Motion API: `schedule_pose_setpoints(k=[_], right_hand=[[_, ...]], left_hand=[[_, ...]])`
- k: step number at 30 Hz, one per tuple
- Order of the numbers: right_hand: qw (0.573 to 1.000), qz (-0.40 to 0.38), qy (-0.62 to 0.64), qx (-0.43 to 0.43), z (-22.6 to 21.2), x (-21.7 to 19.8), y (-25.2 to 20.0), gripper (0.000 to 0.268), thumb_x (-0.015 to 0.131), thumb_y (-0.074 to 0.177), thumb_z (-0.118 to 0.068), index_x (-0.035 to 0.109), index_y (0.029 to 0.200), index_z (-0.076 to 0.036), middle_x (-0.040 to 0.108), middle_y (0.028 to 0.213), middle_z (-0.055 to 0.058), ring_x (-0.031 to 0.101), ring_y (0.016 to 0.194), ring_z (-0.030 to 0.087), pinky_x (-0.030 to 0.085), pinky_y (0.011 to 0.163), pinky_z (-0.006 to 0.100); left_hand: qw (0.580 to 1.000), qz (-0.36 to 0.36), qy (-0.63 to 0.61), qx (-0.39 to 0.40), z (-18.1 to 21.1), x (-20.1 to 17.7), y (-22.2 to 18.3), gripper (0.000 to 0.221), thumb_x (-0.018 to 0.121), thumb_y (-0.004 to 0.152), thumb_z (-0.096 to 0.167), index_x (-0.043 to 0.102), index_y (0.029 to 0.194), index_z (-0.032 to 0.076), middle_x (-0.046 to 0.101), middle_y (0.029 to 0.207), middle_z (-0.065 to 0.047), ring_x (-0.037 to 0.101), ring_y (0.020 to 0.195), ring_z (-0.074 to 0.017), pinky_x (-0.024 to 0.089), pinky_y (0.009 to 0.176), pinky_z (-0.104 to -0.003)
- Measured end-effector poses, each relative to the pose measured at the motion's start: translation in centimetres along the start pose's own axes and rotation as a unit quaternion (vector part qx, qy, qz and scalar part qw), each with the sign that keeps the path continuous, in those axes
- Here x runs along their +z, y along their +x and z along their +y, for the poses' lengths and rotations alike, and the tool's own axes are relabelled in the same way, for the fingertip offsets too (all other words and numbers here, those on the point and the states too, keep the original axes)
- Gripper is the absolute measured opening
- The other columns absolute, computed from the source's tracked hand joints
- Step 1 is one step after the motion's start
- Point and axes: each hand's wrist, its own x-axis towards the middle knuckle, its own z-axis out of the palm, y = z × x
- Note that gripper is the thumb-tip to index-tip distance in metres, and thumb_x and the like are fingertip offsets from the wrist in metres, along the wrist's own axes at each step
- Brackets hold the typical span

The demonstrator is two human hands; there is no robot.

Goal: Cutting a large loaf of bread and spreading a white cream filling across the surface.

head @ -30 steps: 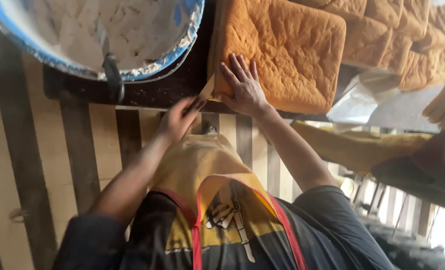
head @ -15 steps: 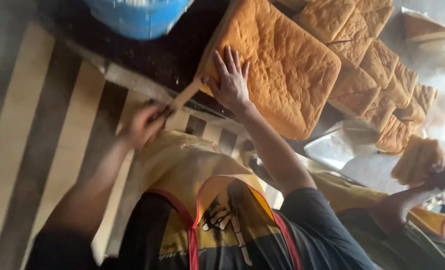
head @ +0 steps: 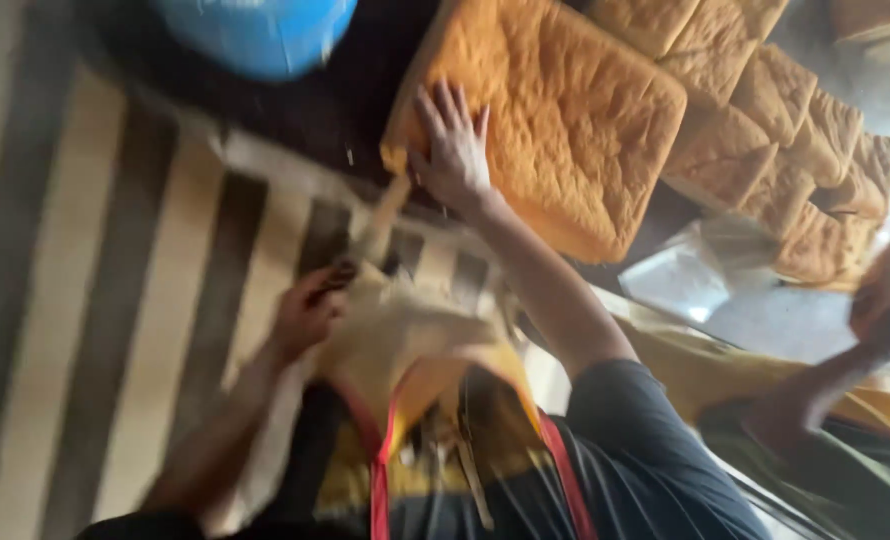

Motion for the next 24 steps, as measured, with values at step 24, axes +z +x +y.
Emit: schedule_pose_setpoints(k=[24], right_hand=[[0.999, -0.049, 0.010, -0.022, 0.4, -0.9, 2.8, 0.073, 0.061, 0.099, -0.038, 0.028, 0.161, -0.015, 0.022, 0.168, 0.013, 0.014, 0.157, 0.033, 0.006, 0.123, 0.068]], left_hand=[[0.998, -0.039, -0.020, 0.037, -0.4, 6.1, 9.8, 0.019, 0.061, 0.107, 0.014, 0.059, 0.124, 0.006, 0.058, 0.081, 0.000, 0.051, 0.062, -0.0054, 0.041, 0.053, -0.025]])
